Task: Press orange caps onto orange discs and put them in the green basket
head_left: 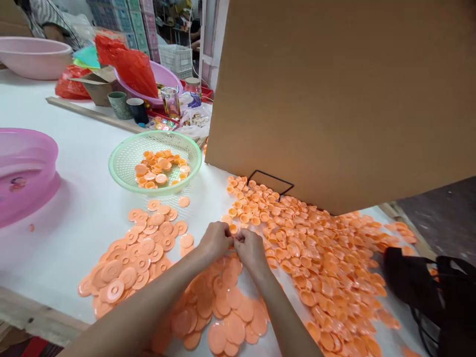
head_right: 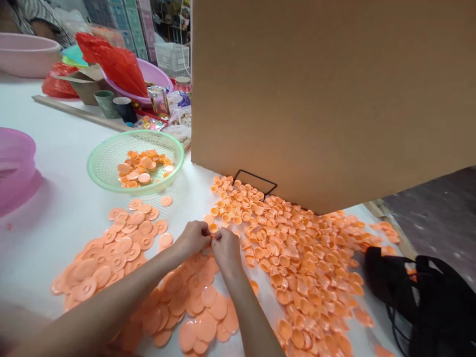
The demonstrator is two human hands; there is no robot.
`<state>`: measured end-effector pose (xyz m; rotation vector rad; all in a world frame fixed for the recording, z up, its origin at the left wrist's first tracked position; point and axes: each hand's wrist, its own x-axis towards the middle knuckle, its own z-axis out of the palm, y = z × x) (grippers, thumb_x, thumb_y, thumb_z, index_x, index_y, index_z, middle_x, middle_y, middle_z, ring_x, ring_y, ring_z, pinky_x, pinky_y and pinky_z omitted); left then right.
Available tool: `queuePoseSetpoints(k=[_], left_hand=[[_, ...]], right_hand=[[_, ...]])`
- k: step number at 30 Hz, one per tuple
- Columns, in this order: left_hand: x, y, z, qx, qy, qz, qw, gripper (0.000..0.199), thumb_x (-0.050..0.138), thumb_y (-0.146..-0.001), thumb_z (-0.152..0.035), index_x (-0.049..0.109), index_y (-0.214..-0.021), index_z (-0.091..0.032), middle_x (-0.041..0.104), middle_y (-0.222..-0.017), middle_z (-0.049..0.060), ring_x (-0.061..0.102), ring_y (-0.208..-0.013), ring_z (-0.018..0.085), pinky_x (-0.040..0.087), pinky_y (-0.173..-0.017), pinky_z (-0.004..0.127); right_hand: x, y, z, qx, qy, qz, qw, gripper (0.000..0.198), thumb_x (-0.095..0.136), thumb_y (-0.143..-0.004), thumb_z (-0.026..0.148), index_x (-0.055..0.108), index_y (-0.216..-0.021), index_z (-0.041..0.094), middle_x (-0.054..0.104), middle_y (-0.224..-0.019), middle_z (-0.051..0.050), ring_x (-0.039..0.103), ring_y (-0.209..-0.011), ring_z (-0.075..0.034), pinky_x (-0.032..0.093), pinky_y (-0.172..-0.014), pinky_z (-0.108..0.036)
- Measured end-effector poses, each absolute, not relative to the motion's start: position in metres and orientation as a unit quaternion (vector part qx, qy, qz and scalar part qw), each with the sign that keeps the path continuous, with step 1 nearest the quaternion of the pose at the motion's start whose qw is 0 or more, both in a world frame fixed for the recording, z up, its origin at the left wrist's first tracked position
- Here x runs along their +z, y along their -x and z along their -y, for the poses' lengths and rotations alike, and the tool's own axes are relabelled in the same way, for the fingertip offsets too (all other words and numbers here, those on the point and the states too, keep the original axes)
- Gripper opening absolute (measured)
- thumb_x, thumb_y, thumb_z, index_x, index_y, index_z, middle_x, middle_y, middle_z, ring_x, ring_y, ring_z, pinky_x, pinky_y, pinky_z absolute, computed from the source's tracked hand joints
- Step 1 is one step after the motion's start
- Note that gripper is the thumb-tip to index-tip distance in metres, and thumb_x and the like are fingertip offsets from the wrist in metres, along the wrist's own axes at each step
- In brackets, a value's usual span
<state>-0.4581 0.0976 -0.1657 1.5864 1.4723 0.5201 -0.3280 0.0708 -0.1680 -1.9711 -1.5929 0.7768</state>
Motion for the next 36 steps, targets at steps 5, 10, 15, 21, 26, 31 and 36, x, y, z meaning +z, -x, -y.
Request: queuePoseSetpoints(k=[5, 10, 15, 21, 26, 31, 36], left_hand=[[-0.173, 0.461, -0.088, 0.226, -0.644, -0.576, 0.451, 0.011, 0.052, -0.071, -0.015, 0.061, -0.064, -0.015, 0.063, -0.060, 0.000, 0.055, -0.058, 0.012, 0.036, -0.052, 0.021], [-0.169, 0.459, -0.080, 0.260, -0.653, -0.568, 0.429, 0.012, 0.052, -0.070, -0.012, 0.061, -0.062, -0.015, 0.061, -0.055, -0.001, 0.055, -0.053, 0.012, 0.036, -0.051, 0.021], [-0.108, 0.514, -0.107, 0.360, -0.612, -0.609, 0.355, 0.014, 0.050, -0.077, -0.018, 0.061, -0.068, -0.016, 0.056, -0.051, -0.005, 0.054, -0.044, 0.009, 0.041, -0.047, 0.019], [-0.051, 0.619, -0.172, 0.469, -0.499, -0.721, 0.108, 0.035, 0.062, -0.081, -0.027, 0.062, -0.114, -0.015, 0.058, -0.067, -0.006, 0.057, -0.062, 0.010, 0.048, -0.071, 0.026], [-0.111, 0.572, -0.119, 0.305, -0.739, -0.543, 0.258, 0.009, 0.068, -0.075, -0.025, 0.072, -0.082, -0.021, 0.067, -0.073, -0.002, 0.060, -0.069, 0.013, 0.044, -0.067, 0.023], [-0.174, 0.508, -0.072, 0.183, -0.854, -0.411, 0.261, 0.011, 0.073, -0.070, -0.021, 0.074, -0.080, -0.027, 0.066, -0.087, 0.003, 0.059, -0.089, 0.021, 0.042, -0.075, 0.031], [-0.183, 0.501, -0.092, 0.242, -0.806, -0.483, 0.244, 0.024, 0.067, -0.077, -0.023, 0.071, -0.101, -0.023, 0.065, -0.090, 0.006, 0.059, -0.089, 0.022, 0.044, -0.076, 0.032]], right_hand=[[-0.170, 0.338, -0.063, 0.252, 0.721, 0.588, 0.266, 0.016, 0.051, -0.070, 0.011, 0.049, -0.057, 0.021, 0.056, -0.057, 0.001, 0.053, -0.056, -0.016, 0.037, -0.053, -0.025], [-0.167, 0.335, -0.059, 0.310, 0.707, 0.558, 0.305, 0.015, 0.052, -0.073, 0.014, 0.053, -0.060, 0.020, 0.057, -0.056, 0.001, 0.054, -0.053, -0.015, 0.039, -0.052, -0.024], [-0.150, 0.320, -0.062, 0.282, 0.702, 0.572, 0.318, 0.018, 0.055, -0.083, 0.020, 0.063, -0.067, 0.018, 0.061, -0.062, 0.000, 0.059, -0.057, -0.016, 0.044, -0.056, -0.025], [-0.154, 0.331, -0.079, 0.156, 0.707, 0.658, 0.208, 0.023, 0.061, -0.081, 0.015, 0.069, -0.101, 0.022, 0.062, -0.102, -0.007, 0.060, -0.078, -0.018, 0.041, -0.066, -0.026], [-0.159, 0.321, -0.076, 0.148, 0.716, 0.657, 0.184, 0.012, 0.060, -0.082, 0.014, 0.068, -0.077, 0.020, 0.062, -0.088, -0.004, 0.058, -0.075, -0.017, 0.037, -0.064, -0.025], [-0.159, 0.300, -0.050, 0.174, 0.699, 0.659, 0.213, 0.016, 0.056, -0.087, 0.014, 0.070, -0.090, 0.021, 0.069, -0.085, -0.004, 0.062, -0.083, -0.018, 0.041, -0.074, -0.025], [-0.167, 0.295, -0.043, 0.203, 0.699, 0.617, 0.299, 0.024, 0.052, -0.090, 0.026, 0.067, -0.073, 0.018, 0.068, -0.077, -0.005, 0.062, -0.076, -0.019, 0.044, -0.072, -0.027]])
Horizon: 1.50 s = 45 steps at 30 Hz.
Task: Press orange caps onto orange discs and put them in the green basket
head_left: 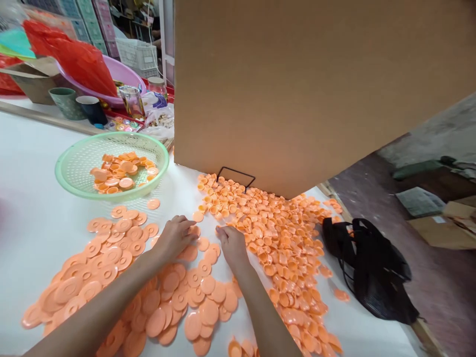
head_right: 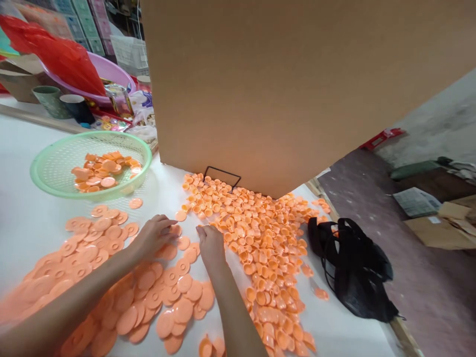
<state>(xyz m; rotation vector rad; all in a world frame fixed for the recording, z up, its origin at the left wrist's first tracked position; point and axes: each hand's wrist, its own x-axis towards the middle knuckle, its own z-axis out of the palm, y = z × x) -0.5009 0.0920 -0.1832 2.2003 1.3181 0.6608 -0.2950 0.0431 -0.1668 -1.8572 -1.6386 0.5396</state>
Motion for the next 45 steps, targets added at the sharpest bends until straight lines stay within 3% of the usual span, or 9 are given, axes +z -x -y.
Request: queuePoseSetpoints(k=[7, 13, 18, 22, 27, 33, 39, 42, 45], left_hand=[[-0.183, 0.501, -0.090, 0.223, -0.798, -0.501, 0.252, 0.024, 0.071, -0.075, -0.028, 0.071, -0.098, -0.024, 0.067, -0.091, 0.004, 0.060, -0.089, 0.021, 0.040, -0.078, 0.034], [-0.187, 0.495, -0.089, 0.214, -0.773, -0.537, 0.261, 0.022, 0.069, -0.075, -0.026, 0.072, -0.096, -0.022, 0.068, -0.085, 0.003, 0.061, -0.084, 0.021, 0.038, -0.077, 0.035], [-0.180, 0.497, -0.095, 0.215, -0.735, -0.542, 0.345, 0.020, 0.064, -0.073, -0.021, 0.074, -0.090, -0.022, 0.069, -0.083, 0.004, 0.061, -0.086, 0.022, 0.042, -0.078, 0.033], [-0.166, 0.498, -0.107, 0.210, -0.666, -0.545, 0.463, 0.026, 0.059, -0.072, -0.021, 0.073, -0.095, -0.020, 0.071, -0.077, 0.001, 0.063, -0.070, 0.016, 0.046, -0.063, 0.025], [-0.154, 0.486, -0.115, 0.196, -0.613, -0.581, 0.498, 0.009, 0.057, -0.063, -0.010, 0.062, -0.060, -0.016, 0.060, -0.052, -0.003, 0.057, -0.050, 0.011, 0.039, -0.046, 0.019], [-0.161, 0.482, -0.114, 0.179, -0.579, -0.587, 0.536, 0.010, 0.051, -0.066, -0.009, 0.055, -0.061, -0.017, 0.053, -0.042, -0.006, 0.055, -0.038, 0.011, 0.039, -0.039, 0.018], [-0.153, 0.477, -0.103, 0.235, -0.601, -0.595, 0.478, 0.011, 0.054, -0.066, -0.009, 0.057, -0.058, -0.016, 0.056, -0.047, -0.004, 0.055, -0.040, 0.011, 0.038, -0.040, 0.018], [-0.119, 0.506, -0.115, 0.303, -0.594, -0.611, 0.426, 0.010, 0.054, -0.073, -0.016, 0.060, -0.066, -0.017, 0.057, -0.052, -0.004, 0.056, -0.042, 0.010, 0.043, -0.043, 0.018], [-0.073, 0.562, -0.144, 0.444, -0.555, -0.654, 0.259, 0.016, 0.057, -0.079, -0.029, 0.065, -0.085, -0.017, 0.060, -0.063, -0.003, 0.059, -0.051, 0.010, 0.047, -0.051, 0.019]], right_hand=[[-0.178, 0.316, -0.063, 0.266, 0.731, 0.526, 0.344, 0.014, 0.053, -0.068, 0.013, 0.060, -0.078, 0.020, 0.060, -0.061, 0.003, 0.059, -0.060, -0.016, 0.044, -0.056, -0.023], [-0.175, 0.338, -0.075, 0.346, 0.713, 0.515, 0.328, 0.006, 0.056, -0.067, 0.016, 0.059, -0.063, 0.020, 0.058, -0.055, 0.004, 0.056, -0.053, -0.014, 0.041, -0.050, -0.022], [-0.164, 0.351, -0.079, 0.289, 0.719, 0.562, 0.289, 0.012, 0.057, -0.065, 0.010, 0.054, -0.059, 0.020, 0.058, -0.057, 0.004, 0.054, -0.055, -0.013, 0.038, -0.053, -0.022], [-0.160, 0.352, -0.086, 0.277, 0.722, 0.582, 0.251, 0.017, 0.057, -0.064, 0.005, 0.053, -0.057, 0.019, 0.056, -0.056, 0.004, 0.052, -0.055, -0.013, 0.034, -0.051, -0.022], [-0.161, 0.349, -0.093, 0.275, 0.723, 0.591, 0.226, 0.019, 0.057, -0.062, 0.002, 0.053, -0.055, 0.019, 0.055, -0.054, 0.004, 0.052, -0.055, -0.012, 0.033, -0.050, -0.021], [-0.168, 0.352, -0.095, 0.324, 0.732, 0.555, 0.226, 0.017, 0.058, -0.064, 0.003, 0.055, -0.058, 0.019, 0.054, -0.051, 0.005, 0.054, -0.049, -0.012, 0.036, -0.049, -0.020], [-0.164, 0.351, -0.075, 0.350, 0.698, 0.550, 0.298, 0.013, 0.055, -0.078, 0.012, 0.062, -0.069, 0.020, 0.058, -0.054, 0.004, 0.056, -0.050, -0.014, 0.041, -0.051, -0.022], [-0.153, 0.321, -0.065, 0.259, 0.700, 0.577, 0.330, 0.013, 0.056, -0.081, 0.015, 0.067, -0.080, 0.020, 0.066, -0.073, -0.001, 0.063, -0.072, -0.018, 0.047, -0.068, -0.026], [-0.148, 0.284, -0.059, 0.124, 0.762, 0.577, 0.267, 0.023, 0.056, -0.079, 0.011, 0.070, -0.095, 0.019, 0.064, -0.098, -0.007, 0.062, -0.087, -0.021, 0.046, -0.077, -0.030]])
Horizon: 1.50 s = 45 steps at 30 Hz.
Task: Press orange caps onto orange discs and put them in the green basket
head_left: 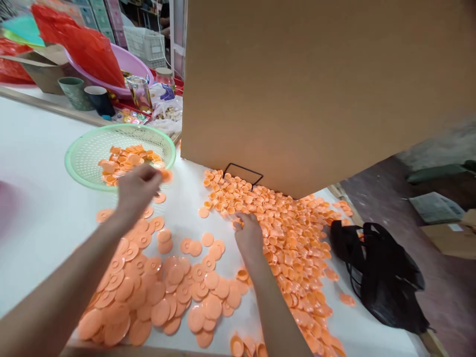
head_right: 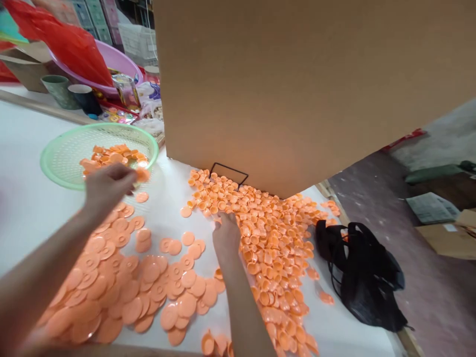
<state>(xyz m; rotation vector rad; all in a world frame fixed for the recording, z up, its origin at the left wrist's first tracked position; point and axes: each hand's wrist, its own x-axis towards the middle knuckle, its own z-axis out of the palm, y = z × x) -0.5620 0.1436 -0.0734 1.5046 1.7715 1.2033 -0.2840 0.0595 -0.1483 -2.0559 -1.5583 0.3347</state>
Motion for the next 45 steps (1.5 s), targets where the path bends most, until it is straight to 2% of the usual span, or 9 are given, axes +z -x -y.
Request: queuePoseSetpoints(k=[4, 7, 11, 14, 19, 24, 31, 38, 45], left_hand=[[-0.052, 0.611, -0.157, 0.440, -0.551, -0.696, 0.138, 0.035, 0.064, -0.079, -0.038, 0.066, -0.108, -0.019, 0.062, -0.069, -0.003, 0.056, -0.054, 0.010, 0.046, -0.056, 0.023], [-0.091, 0.597, -0.124, 0.297, -0.706, -0.598, 0.235, 0.019, 0.068, -0.075, -0.029, 0.070, -0.092, -0.020, 0.063, -0.067, -0.003, 0.056, -0.060, 0.011, 0.044, -0.062, 0.024], [-0.159, 0.556, -0.077, 0.163, -0.840, -0.438, 0.276, 0.029, 0.076, -0.066, -0.019, 0.073, -0.094, -0.027, 0.067, -0.090, 0.001, 0.058, -0.089, 0.020, 0.040, -0.074, 0.030], [-0.178, 0.543, -0.073, 0.161, -0.837, -0.472, 0.227, 0.018, 0.071, -0.075, -0.024, 0.074, -0.091, -0.029, 0.065, -0.093, 0.003, 0.056, -0.092, 0.021, 0.033, -0.076, 0.034], [-0.173, 0.544, -0.090, 0.170, -0.813, -0.516, 0.208, 0.012, 0.070, -0.077, -0.029, 0.073, -0.089, -0.028, 0.065, -0.092, 0.003, 0.055, -0.093, 0.021, 0.028, -0.076, 0.035], [-0.178, 0.539, -0.090, 0.185, -0.795, -0.523, 0.244, 0.013, 0.070, -0.078, -0.032, 0.073, -0.090, -0.028, 0.065, -0.092, 0.002, 0.056, -0.092, 0.020, 0.028, -0.079, 0.036], [-0.168, 0.542, -0.099, 0.191, -0.759, -0.521, 0.340, 0.014, 0.063, -0.078, -0.028, 0.074, -0.085, -0.023, 0.070, -0.084, 0.003, 0.059, -0.085, 0.019, 0.036, -0.077, 0.033], [-0.150, 0.525, -0.108, 0.188, -0.619, -0.607, 0.461, 0.007, 0.057, -0.065, -0.014, 0.062, -0.062, -0.018, 0.061, -0.054, -0.003, 0.056, -0.049, 0.013, 0.038, -0.050, 0.023], [-0.164, 0.522, -0.093, 0.220, -0.559, -0.601, 0.527, 0.009, 0.050, -0.074, -0.021, 0.055, -0.066, -0.019, 0.058, -0.049, -0.004, 0.057, -0.041, 0.013, 0.040, -0.040, 0.020]], right_hand=[[-0.155, 0.264, -0.058, 0.099, 0.772, 0.602, 0.179, 0.023, 0.055, -0.078, 0.007, 0.072, -0.087, 0.019, 0.061, -0.097, -0.007, 0.061, -0.088, -0.021, 0.045, -0.073, -0.028], [-0.159, 0.276, -0.058, 0.108, 0.752, 0.606, 0.237, 0.023, 0.054, -0.075, 0.005, 0.071, -0.079, 0.020, 0.063, -0.092, -0.005, 0.060, -0.090, -0.021, 0.045, -0.075, -0.028], [-0.157, 0.311, -0.058, 0.257, 0.706, 0.559, 0.351, 0.015, 0.056, -0.075, 0.012, 0.068, -0.079, 0.020, 0.067, -0.076, -0.001, 0.063, -0.074, -0.018, 0.048, -0.070, -0.026], [-0.156, 0.336, -0.055, 0.337, 0.682, 0.550, 0.344, 0.012, 0.056, -0.075, 0.013, 0.065, -0.073, 0.021, 0.065, -0.065, 0.002, 0.062, -0.064, -0.016, 0.045, -0.060, -0.023], [-0.153, 0.358, -0.056, 0.314, 0.680, 0.626, 0.216, 0.016, 0.059, -0.069, 0.008, 0.063, -0.061, 0.021, 0.064, -0.059, 0.002, 0.058, -0.059, -0.014, 0.037, -0.055, -0.022], [-0.161, 0.374, -0.078, 0.331, 0.706, 0.565, 0.270, 0.012, 0.061, -0.069, 0.009, 0.060, -0.062, 0.019, 0.061, -0.057, 0.003, 0.057, -0.056, -0.012, 0.037, -0.054, -0.020], [-0.165, 0.386, -0.089, 0.335, 0.704, 0.575, 0.249, 0.015, 0.060, -0.067, 0.010, 0.056, -0.056, 0.020, 0.057, -0.053, 0.005, 0.053, -0.053, -0.012, 0.034, -0.050, -0.020], [-0.159, 0.388, -0.088, 0.305, 0.700, 0.603, 0.232, 0.018, 0.056, -0.067, 0.005, 0.054, -0.057, 0.020, 0.058, -0.056, 0.003, 0.055, -0.057, -0.013, 0.035, -0.052, -0.022], [-0.171, 0.401, -0.077, 0.314, 0.721, 0.551, 0.280, 0.014, 0.058, -0.075, 0.013, 0.055, -0.064, 0.021, 0.058, -0.058, 0.003, 0.055, -0.056, -0.013, 0.038, -0.052, -0.022]])
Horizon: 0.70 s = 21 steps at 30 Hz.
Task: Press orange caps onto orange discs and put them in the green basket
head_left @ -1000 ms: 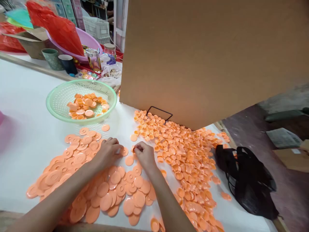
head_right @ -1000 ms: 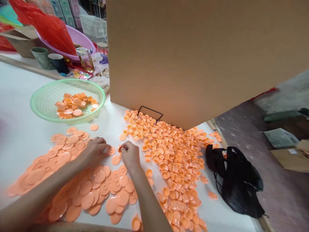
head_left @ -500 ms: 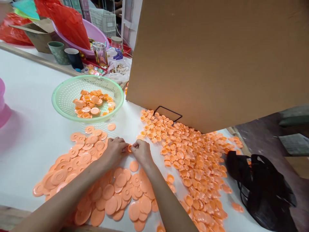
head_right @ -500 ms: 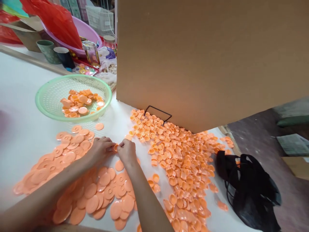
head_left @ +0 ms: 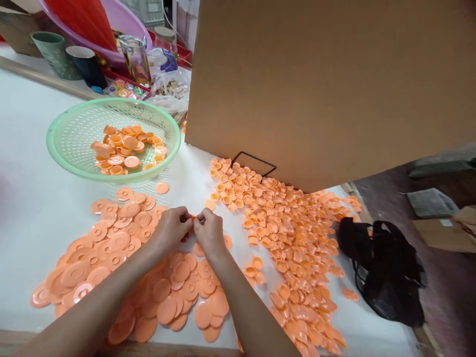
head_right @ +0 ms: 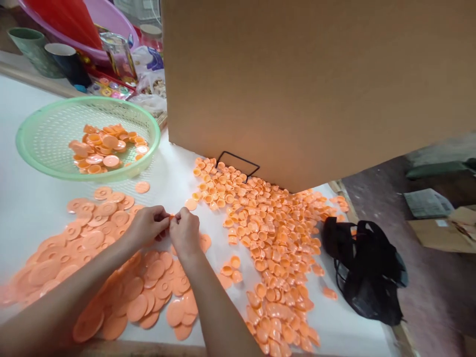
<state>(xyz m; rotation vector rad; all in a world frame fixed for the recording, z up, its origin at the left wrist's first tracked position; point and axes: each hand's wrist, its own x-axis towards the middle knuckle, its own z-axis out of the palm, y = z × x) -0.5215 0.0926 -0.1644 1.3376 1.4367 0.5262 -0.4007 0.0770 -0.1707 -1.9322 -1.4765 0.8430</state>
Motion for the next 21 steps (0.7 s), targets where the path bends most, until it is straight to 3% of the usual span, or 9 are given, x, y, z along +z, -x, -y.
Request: queuePoseSetpoints(k=[4, 7, 10, 13, 15, 17, 19, 21], left_hand=[[-0.160, 0.514, -0.092, 0.218, -0.566, -0.615, 0.503, 0.008, 0.054, -0.068, -0.015, 0.053, -0.061, -0.019, 0.053, -0.041, -0.005, 0.056, -0.037, 0.014, 0.037, -0.038, 0.019], [-0.130, 0.527, -0.101, 0.243, -0.570, -0.628, 0.471, 0.009, 0.054, -0.069, -0.014, 0.055, -0.061, -0.018, 0.053, -0.042, -0.005, 0.056, -0.038, 0.012, 0.039, -0.040, 0.019], [-0.084, 0.575, -0.127, 0.370, -0.553, -0.662, 0.345, 0.007, 0.058, -0.074, -0.022, 0.062, -0.072, -0.017, 0.059, -0.054, -0.004, 0.060, -0.048, 0.011, 0.048, -0.050, 0.021], [-0.051, 0.626, -0.158, 0.468, -0.503, -0.695, 0.211, 0.035, 0.061, -0.078, -0.035, 0.063, -0.108, -0.017, 0.063, -0.070, -0.003, 0.061, -0.057, 0.012, 0.052, -0.057, 0.027], [-0.051, 0.635, -0.164, 0.458, -0.520, -0.702, 0.165, 0.043, 0.062, -0.079, -0.040, 0.061, -0.117, -0.019, 0.062, -0.072, -0.003, 0.060, -0.060, 0.013, 0.051, -0.061, 0.029], [-0.070, 0.615, -0.147, 0.409, -0.609, -0.655, 0.182, 0.028, 0.063, -0.079, -0.036, 0.068, -0.100, -0.019, 0.063, -0.071, -0.002, 0.059, -0.064, 0.014, 0.048, -0.065, 0.029], [-0.102, 0.573, -0.114, 0.340, -0.722, -0.538, 0.272, 0.012, 0.062, -0.079, -0.029, 0.070, -0.078, -0.020, 0.067, -0.075, -0.001, 0.060, -0.070, 0.014, 0.046, -0.066, 0.026], [-0.135, 0.528, -0.075, 0.249, -0.816, -0.397, 0.337, 0.006, 0.064, -0.077, -0.022, 0.070, -0.077, -0.023, 0.068, -0.080, 0.000, 0.060, -0.079, 0.015, 0.044, -0.069, 0.026]], right_hand=[[-0.166, 0.395, -0.079, 0.394, 0.700, 0.524, 0.283, 0.012, 0.057, -0.075, 0.012, 0.059, -0.066, 0.019, 0.057, -0.055, 0.003, 0.056, -0.052, -0.013, 0.041, -0.050, -0.021], [-0.156, 0.363, -0.078, 0.443, 0.663, 0.526, 0.295, 0.011, 0.056, -0.079, 0.018, 0.067, -0.077, 0.019, 0.062, -0.062, 0.002, 0.058, -0.051, -0.014, 0.046, -0.050, -0.023], [-0.150, 0.310, -0.067, 0.284, 0.708, 0.556, 0.330, 0.016, 0.057, -0.079, 0.018, 0.070, -0.088, 0.019, 0.067, -0.083, -0.003, 0.063, -0.070, -0.017, 0.052, -0.069, -0.029], [-0.153, 0.266, -0.051, 0.144, 0.759, 0.578, 0.262, 0.022, 0.058, -0.075, 0.014, 0.069, -0.094, 0.017, 0.063, -0.097, -0.008, 0.061, -0.086, -0.022, 0.049, -0.082, -0.034], [-0.158, 0.252, -0.042, 0.125, 0.768, 0.586, 0.228, 0.025, 0.057, -0.074, 0.011, 0.068, -0.096, 0.017, 0.061, -0.099, -0.009, 0.060, -0.086, -0.021, 0.048, -0.082, -0.033], [-0.163, 0.250, -0.039, 0.125, 0.763, 0.593, 0.225, 0.025, 0.054, -0.074, 0.008, 0.067, -0.093, 0.017, 0.061, -0.096, -0.008, 0.059, -0.083, -0.019, 0.047, -0.080, -0.030], [-0.165, 0.253, -0.037, 0.121, 0.760, 0.598, 0.226, 0.022, 0.051, -0.073, 0.006, 0.066, -0.084, 0.018, 0.063, -0.089, -0.006, 0.058, -0.082, -0.019, 0.046, -0.078, -0.029], [-0.164, 0.258, -0.036, 0.111, 0.759, 0.603, 0.217, 0.018, 0.050, -0.074, 0.007, 0.064, -0.076, 0.019, 0.063, -0.082, -0.005, 0.058, -0.081, -0.020, 0.045, -0.076, -0.029]])
